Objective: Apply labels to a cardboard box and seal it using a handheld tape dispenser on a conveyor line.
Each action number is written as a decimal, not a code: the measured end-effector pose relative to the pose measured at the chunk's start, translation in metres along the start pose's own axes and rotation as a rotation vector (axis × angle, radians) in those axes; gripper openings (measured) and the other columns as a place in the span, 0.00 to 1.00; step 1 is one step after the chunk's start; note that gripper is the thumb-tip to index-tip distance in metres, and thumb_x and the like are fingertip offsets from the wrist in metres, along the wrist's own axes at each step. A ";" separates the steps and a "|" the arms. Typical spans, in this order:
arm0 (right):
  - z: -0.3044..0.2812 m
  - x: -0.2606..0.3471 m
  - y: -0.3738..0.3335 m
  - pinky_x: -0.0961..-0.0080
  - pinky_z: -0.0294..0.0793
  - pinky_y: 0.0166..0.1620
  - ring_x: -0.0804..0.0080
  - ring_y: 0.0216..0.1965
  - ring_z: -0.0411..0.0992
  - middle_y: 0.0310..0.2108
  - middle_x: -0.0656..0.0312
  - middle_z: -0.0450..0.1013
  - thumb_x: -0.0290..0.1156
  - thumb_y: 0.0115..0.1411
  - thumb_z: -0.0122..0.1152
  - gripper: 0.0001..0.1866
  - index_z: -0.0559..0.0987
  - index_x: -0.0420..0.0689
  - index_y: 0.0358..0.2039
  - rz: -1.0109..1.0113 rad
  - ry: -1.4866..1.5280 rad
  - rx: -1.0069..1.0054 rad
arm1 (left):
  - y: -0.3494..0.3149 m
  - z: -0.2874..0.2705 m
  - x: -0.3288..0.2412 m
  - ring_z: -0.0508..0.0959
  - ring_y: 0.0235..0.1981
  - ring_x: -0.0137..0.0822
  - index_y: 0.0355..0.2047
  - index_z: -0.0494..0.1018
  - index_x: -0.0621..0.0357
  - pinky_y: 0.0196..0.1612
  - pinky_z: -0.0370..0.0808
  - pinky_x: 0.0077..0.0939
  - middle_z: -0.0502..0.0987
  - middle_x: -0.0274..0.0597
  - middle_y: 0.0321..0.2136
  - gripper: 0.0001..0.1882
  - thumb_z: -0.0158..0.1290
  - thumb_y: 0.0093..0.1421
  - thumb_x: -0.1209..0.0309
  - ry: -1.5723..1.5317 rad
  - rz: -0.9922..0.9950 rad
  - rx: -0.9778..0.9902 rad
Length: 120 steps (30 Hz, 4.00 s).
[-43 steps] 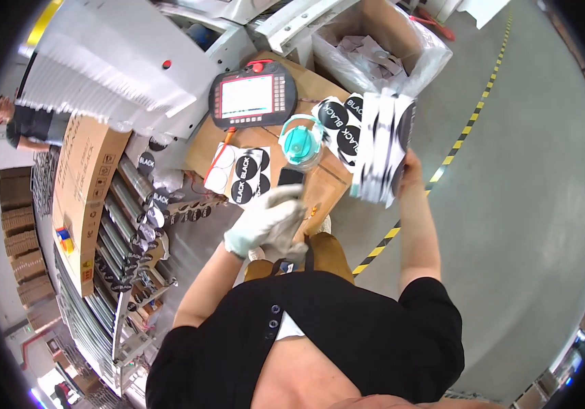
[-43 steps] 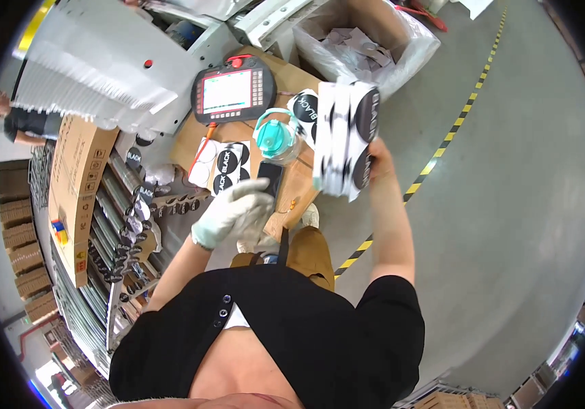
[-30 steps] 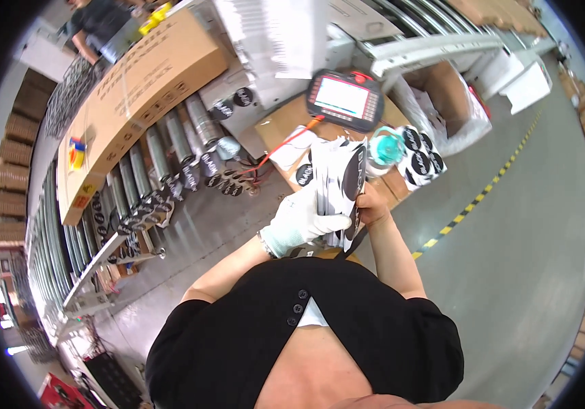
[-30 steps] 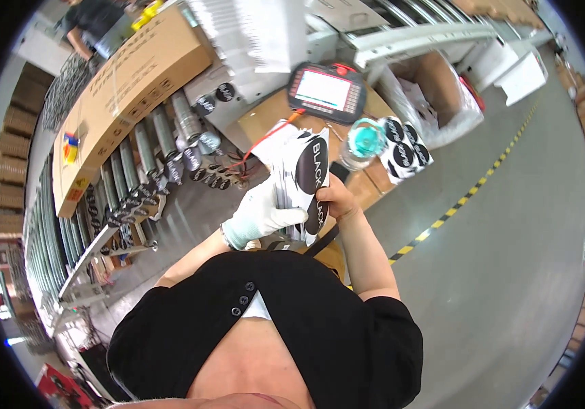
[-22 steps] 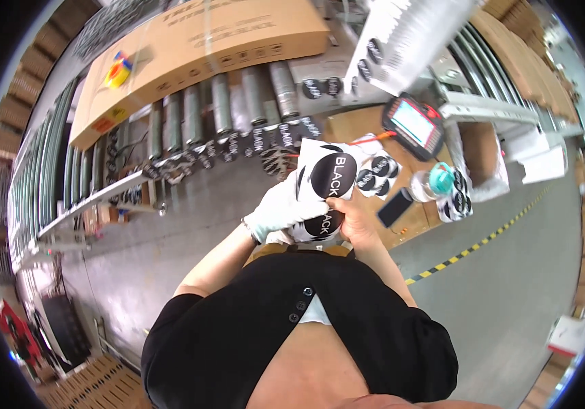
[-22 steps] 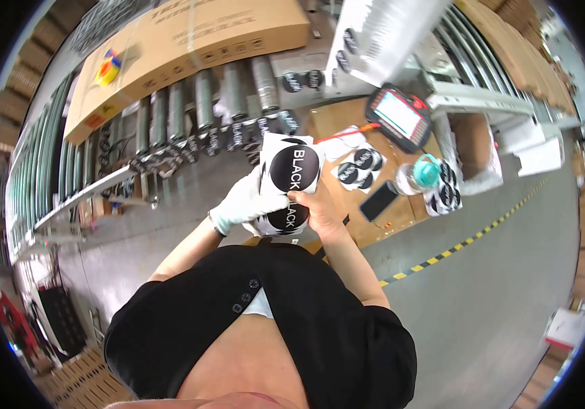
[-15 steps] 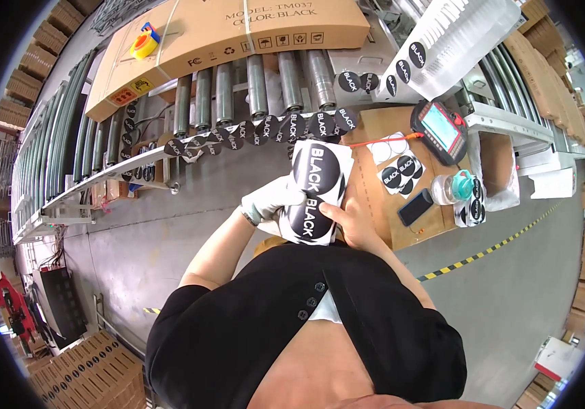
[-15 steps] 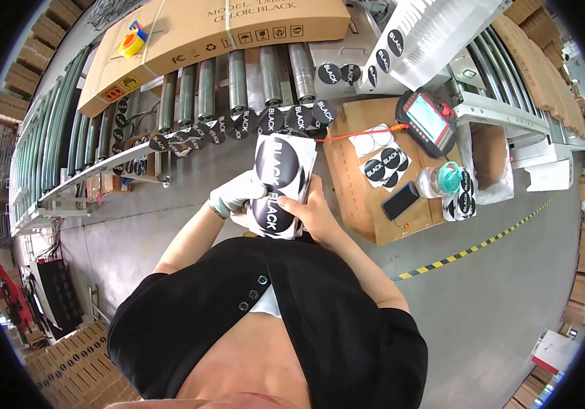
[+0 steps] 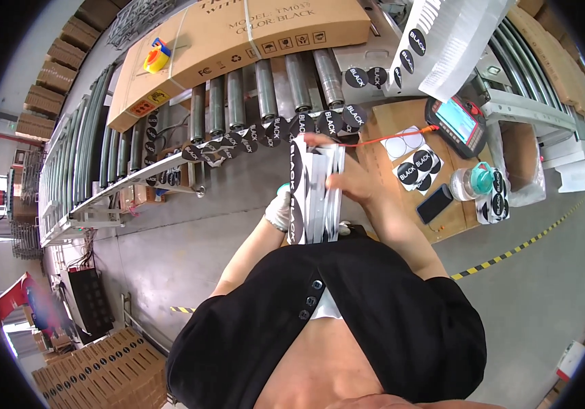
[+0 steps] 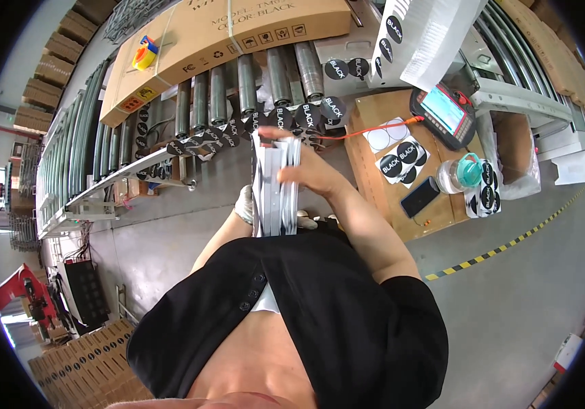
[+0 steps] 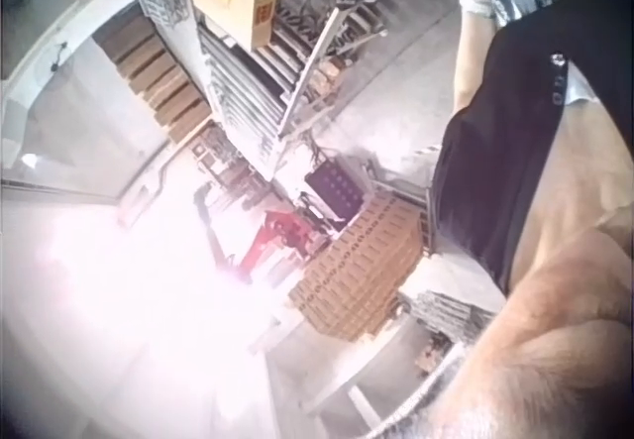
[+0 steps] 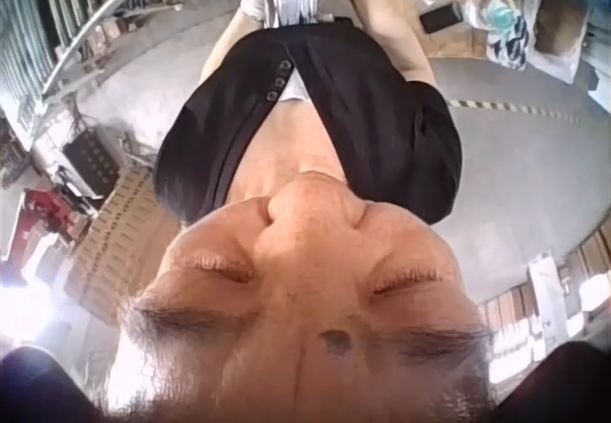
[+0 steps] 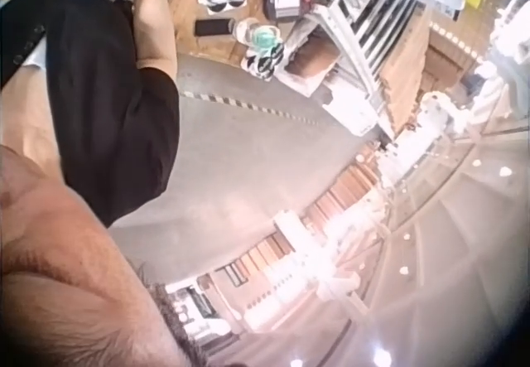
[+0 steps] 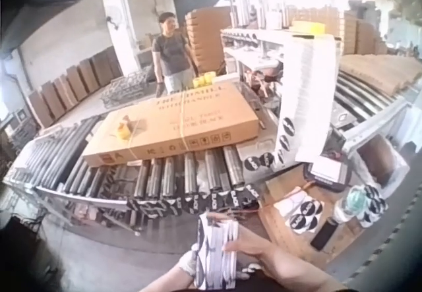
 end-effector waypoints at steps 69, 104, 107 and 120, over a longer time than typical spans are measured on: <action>0.227 -0.071 0.188 0.76 0.66 0.37 0.67 0.32 0.66 0.28 0.60 0.67 0.24 0.49 0.63 0.04 0.78 0.39 0.26 -0.370 -1.343 0.299 | -0.168 -0.150 -0.133 0.77 0.43 0.42 0.50 0.68 0.63 0.50 0.73 0.40 0.76 0.49 0.43 0.28 0.58 0.52 0.60 -0.309 0.598 0.222; 0.274 -0.134 0.229 0.81 0.68 0.31 0.77 0.27 0.70 0.25 0.62 0.72 0.23 0.49 0.64 0.04 0.80 0.38 0.27 0.042 -1.222 0.473 | -0.212 -0.212 -0.143 0.80 0.31 0.37 0.44 0.71 0.62 0.38 0.79 0.33 0.79 0.47 0.33 0.20 0.57 0.53 0.64 -0.580 0.625 0.157; 0.280 -0.138 0.229 0.75 0.68 0.32 0.66 0.27 0.69 0.24 0.58 0.70 0.23 0.49 0.61 0.03 0.77 0.38 0.25 -0.240 -1.380 0.588 | -0.214 -0.217 -0.142 0.80 0.30 0.37 0.44 0.71 0.62 0.37 0.79 0.32 0.79 0.47 0.33 0.20 0.57 0.53 0.64 -0.583 0.564 0.146; 0.209 -0.161 0.224 0.75 0.68 0.44 0.66 0.42 0.71 0.40 0.52 0.73 0.35 0.56 0.59 0.15 0.73 0.38 0.40 -0.106 -1.573 0.507 | -0.235 -0.237 -0.144 0.79 0.38 0.41 0.48 0.69 0.62 0.44 0.77 0.37 0.77 0.50 0.39 0.25 0.58 0.51 0.64 -0.597 0.654 0.205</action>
Point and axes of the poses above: each hand's wrist, its own y-axis towards the middle knuckle, its own z-axis out of the palm, x = y × z, the point moved 1 cm from there along y, towards the middle knuckle
